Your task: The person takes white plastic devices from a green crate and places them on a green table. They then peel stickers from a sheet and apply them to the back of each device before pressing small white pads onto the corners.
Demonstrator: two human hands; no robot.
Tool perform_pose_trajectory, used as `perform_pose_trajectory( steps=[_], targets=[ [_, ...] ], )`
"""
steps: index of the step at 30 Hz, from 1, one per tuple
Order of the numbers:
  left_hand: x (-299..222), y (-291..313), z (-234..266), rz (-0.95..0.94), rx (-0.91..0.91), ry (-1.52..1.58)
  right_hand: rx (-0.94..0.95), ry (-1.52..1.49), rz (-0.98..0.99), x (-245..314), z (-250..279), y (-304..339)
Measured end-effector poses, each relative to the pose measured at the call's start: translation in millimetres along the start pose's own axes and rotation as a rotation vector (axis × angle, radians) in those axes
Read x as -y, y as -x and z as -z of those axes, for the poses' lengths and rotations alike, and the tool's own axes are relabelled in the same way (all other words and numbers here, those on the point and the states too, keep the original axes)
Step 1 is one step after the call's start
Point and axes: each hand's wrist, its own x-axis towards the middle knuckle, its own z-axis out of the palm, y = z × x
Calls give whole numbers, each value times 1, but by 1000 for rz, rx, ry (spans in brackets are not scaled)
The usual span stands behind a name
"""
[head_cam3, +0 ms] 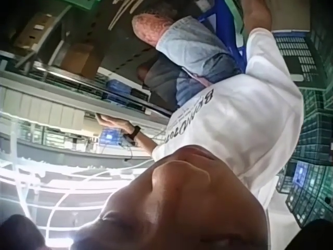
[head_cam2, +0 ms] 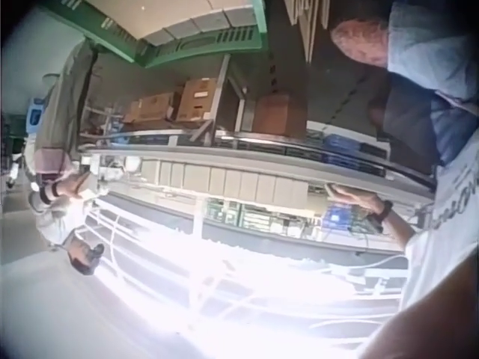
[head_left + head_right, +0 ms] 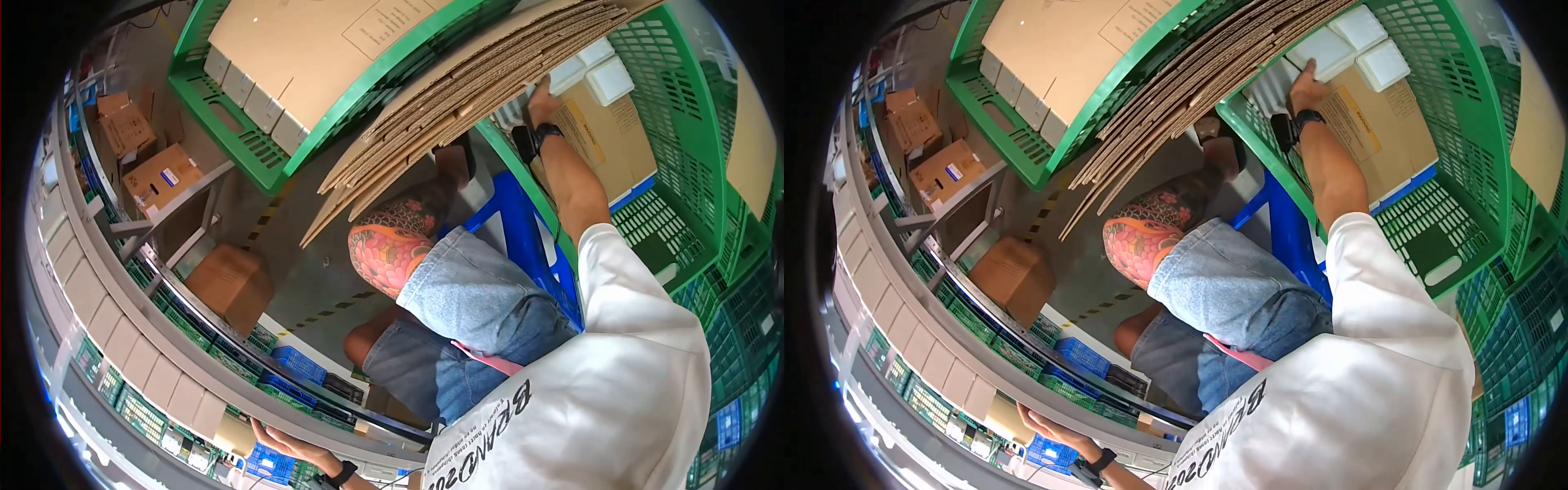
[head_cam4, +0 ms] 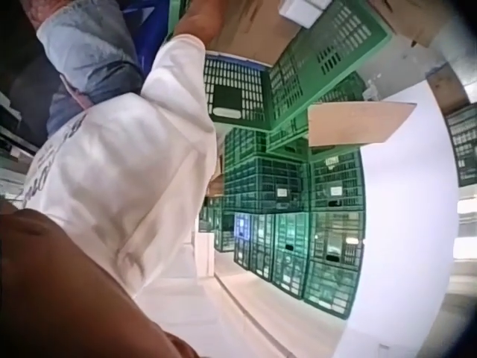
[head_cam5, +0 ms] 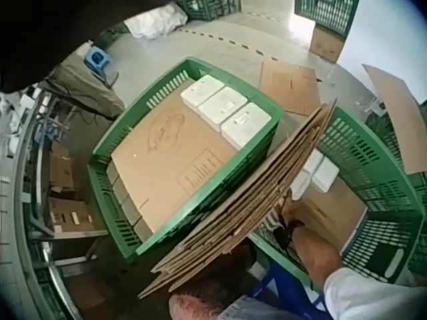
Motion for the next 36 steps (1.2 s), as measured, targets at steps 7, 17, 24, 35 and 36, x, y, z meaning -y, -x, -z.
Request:
perform_pose_trajectory(
  steps=[7,17,24,35,36],
  targets=[
    [-1,3,-2,35,-59,-38,127,185,407,0,7,-14],
    [-37,26,-7,-231,-85,-85,124,361,775,50,216,-68],
    [-44,54,8,-482,-82,80,791,-142,1295,77,386,146],
    [78,258,188,199,-60,1067,1484,-673,3322,-27,467,585],
    [84,279,188,213,-95,1073,1447,-708,3496,-51,467,606]
  ],
)
